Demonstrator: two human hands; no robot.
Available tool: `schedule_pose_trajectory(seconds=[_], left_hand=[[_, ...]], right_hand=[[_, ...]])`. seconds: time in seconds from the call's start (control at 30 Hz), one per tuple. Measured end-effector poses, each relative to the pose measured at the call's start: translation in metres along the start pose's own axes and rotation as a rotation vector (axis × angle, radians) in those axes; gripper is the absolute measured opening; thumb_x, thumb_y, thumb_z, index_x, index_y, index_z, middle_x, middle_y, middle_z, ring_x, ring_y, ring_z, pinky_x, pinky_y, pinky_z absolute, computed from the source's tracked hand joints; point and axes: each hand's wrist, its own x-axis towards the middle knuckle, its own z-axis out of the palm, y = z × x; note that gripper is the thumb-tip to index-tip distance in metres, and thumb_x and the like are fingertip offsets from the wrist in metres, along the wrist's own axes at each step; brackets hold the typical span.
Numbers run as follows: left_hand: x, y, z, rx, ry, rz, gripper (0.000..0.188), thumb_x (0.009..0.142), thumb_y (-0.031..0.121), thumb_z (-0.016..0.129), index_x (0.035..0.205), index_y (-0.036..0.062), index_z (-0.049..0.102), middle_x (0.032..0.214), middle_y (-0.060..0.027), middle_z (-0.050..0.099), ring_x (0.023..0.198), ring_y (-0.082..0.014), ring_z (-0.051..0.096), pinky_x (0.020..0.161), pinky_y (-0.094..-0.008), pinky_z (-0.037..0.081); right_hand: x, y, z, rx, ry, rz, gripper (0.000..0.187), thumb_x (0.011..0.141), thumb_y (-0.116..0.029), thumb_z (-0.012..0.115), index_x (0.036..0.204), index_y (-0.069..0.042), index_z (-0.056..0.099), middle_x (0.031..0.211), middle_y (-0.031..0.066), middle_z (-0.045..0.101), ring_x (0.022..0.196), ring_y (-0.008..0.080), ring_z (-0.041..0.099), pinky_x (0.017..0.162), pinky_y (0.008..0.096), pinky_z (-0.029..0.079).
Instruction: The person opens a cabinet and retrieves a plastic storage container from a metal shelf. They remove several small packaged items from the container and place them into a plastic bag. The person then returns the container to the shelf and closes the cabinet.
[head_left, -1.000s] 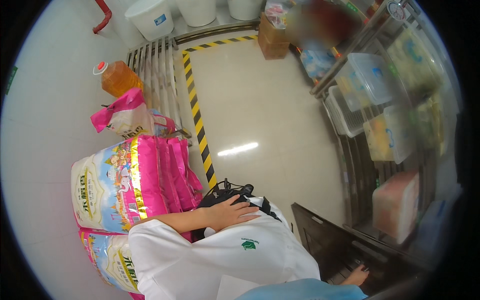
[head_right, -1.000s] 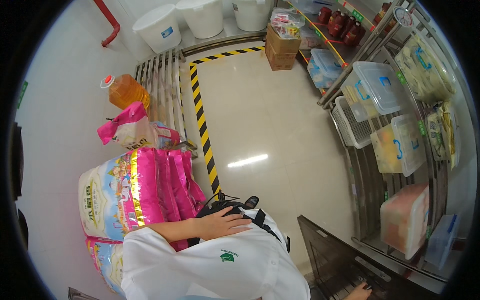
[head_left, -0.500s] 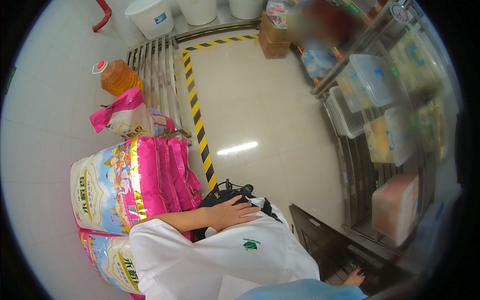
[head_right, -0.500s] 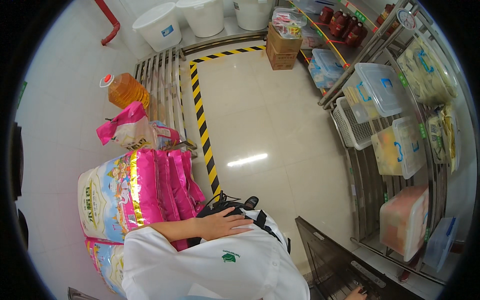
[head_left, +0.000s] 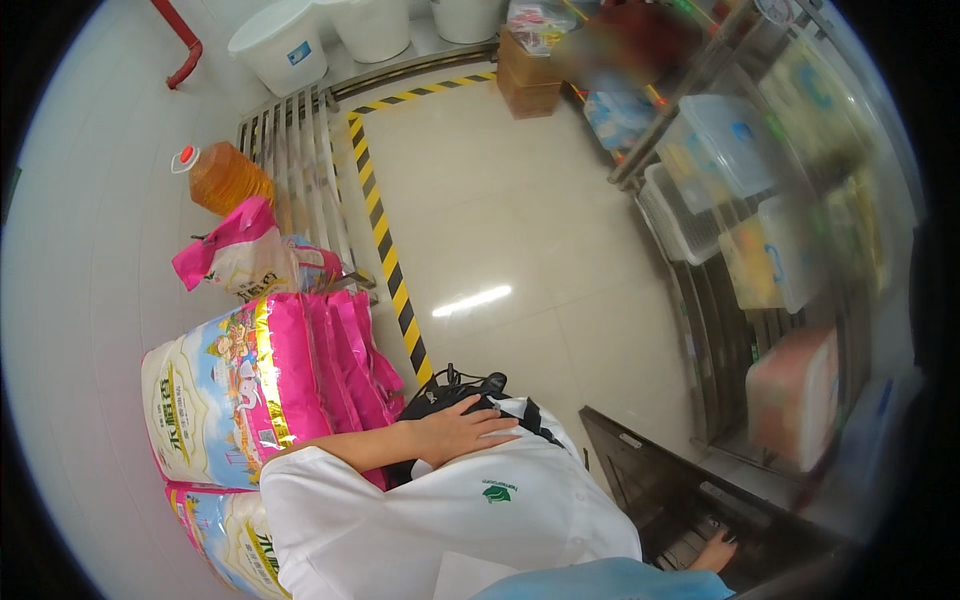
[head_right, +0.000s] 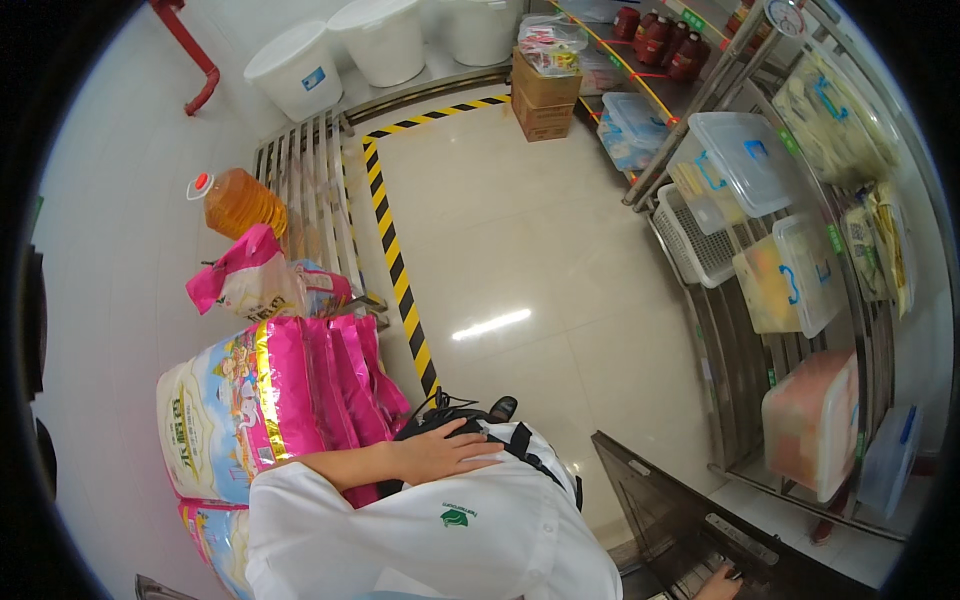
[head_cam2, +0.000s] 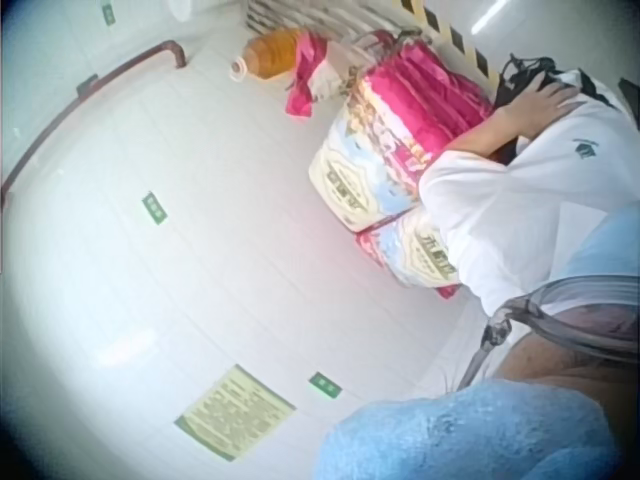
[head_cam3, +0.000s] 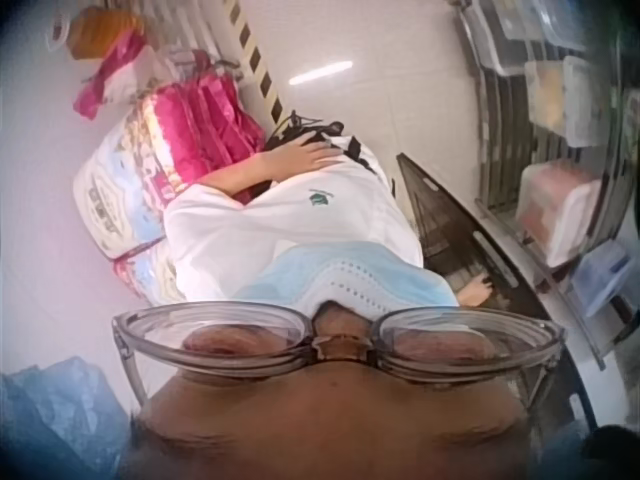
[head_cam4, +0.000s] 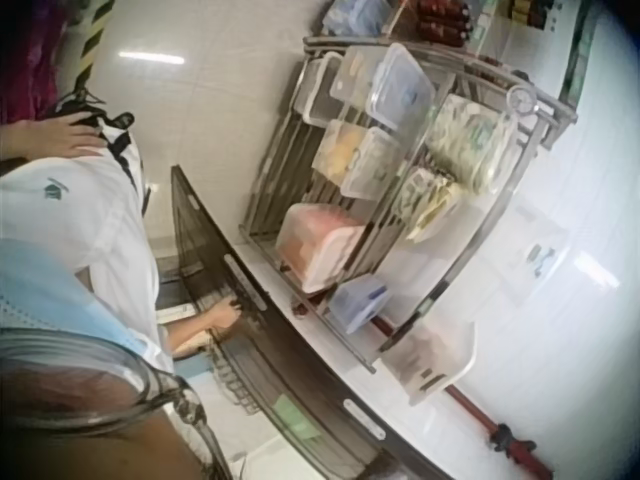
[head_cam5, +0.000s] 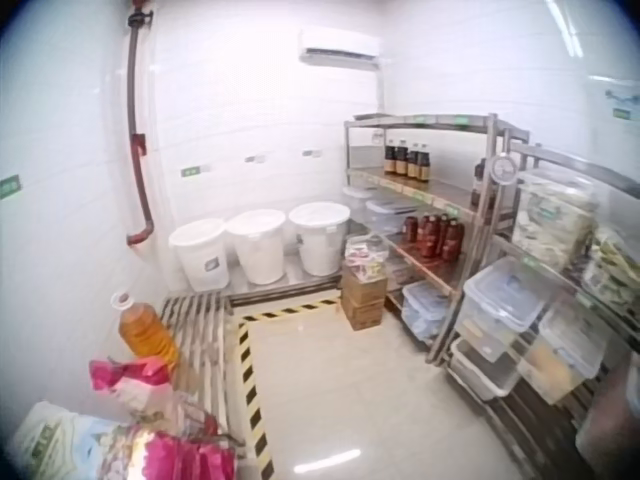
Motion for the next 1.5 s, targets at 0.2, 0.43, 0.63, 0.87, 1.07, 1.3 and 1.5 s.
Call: schedule_pose_trajectory(seconds=[0.2,0.43,0.63,0.87,1.07,1.3,1.5], left_hand=[[0.003,0.005,-0.01,0.038,-0.018,-0.008,0.078,0.073,0.025,0.057,0.139,0.011,0.019,0.144,-0.0103,0.018,0.128,-0.0278,0.028,0.103,-0.0503,0.019],[0.014,0.007,-0.01,0.061,-0.048,0.019,0.067,0.076,0.015,0.051,0.137,0.0096,0.023,0.143,-0.0098,0.019,0.127,-0.0271,0.03,0.103,-0.0484,0.02],[0.016,0.009,-0.008,0.075,-0.029,0.017,0.062,0.079,0.016,0.048,0.137,0.0093,0.025,0.143,-0.0092,0.021,0.126,-0.0267,0.03,0.103,-0.0484,0.021],[0.022,0.004,-0.018,0.161,0.015,0.026,0.057,0.082,0.021,0.043,0.135,0.0084,0.028,0.141,-0.0088,0.024,0.127,-0.0274,0.029,0.101,-0.0489,0.024],[0.048,-0.017,-0.025,0.173,-0.036,0.101,0.057,0.082,0.022,0.043,0.136,0.0089,0.028,0.141,-0.0094,0.025,0.126,-0.0271,0.03,0.101,-0.0474,0.024],[0.099,-0.056,-0.047,0.207,-0.064,0.021,0.053,0.08,0.022,0.043,0.13,0.0065,0.035,0.14,-0.0082,0.027,0.124,-0.0244,0.033,0.1,-0.0475,0.028],[0.162,-0.111,-0.086,0.155,-0.074,-0.137,0.052,0.08,0.025,0.042,0.128,0.0046,0.038,0.141,-0.0081,0.024,0.124,-0.0243,0.032,0.1,-0.0495,0.027]], right_hand=[[-0.011,-0.042,-0.031,-0.112,-0.086,0.153,0.046,0.077,-0.039,0.056,0.099,0.002,0.057,0.098,0.0227,0.058,0.09,0.0382,0.055,0.077,0.0431,0.044],[-0.011,-0.015,-0.001,-0.121,0.115,0.099,0.037,0.069,-0.029,0.061,0.089,0.002,0.055,0.091,0.0222,0.059,0.085,0.0373,0.057,0.074,0.0437,0.045],[-0.018,-0.027,-0.006,-0.085,0.211,0.063,0.039,0.068,-0.027,0.063,0.091,0.003,0.054,0.093,0.0222,0.057,0.086,0.0381,0.055,0.076,0.0442,0.043],[-0.067,-0.097,-0.023,0.174,0.582,-0.252,0.048,0.073,-0.015,0.063,0.114,0.003,0.046,0.119,0.0183,0.047,0.113,0.0338,0.041,0.098,0.0425,0.028],[-0.108,-0.186,0.032,0.905,-0.158,-0.179,0.017,0.081,-0.011,0.059,0.097,-0.005,0.061,0.091,0.0083,0.063,0.078,0.0181,0.06,0.062,0.0267,0.048],[-0.048,-0.273,0.088,1.12,-0.381,-0.172,0.021,0.087,-0.019,0.054,0.096,-0.001,0.061,0.084,0.0086,0.064,0.073,0.0142,0.059,0.068,0.0261,0.047],[0.065,-0.4,0.166,1.317,-0.788,0.072,0.042,0.092,-0.031,0.043,0.123,-0.003,0.043,0.098,0.0091,0.06,0.081,0.014,0.056,0.075,0.0272,0.045]])
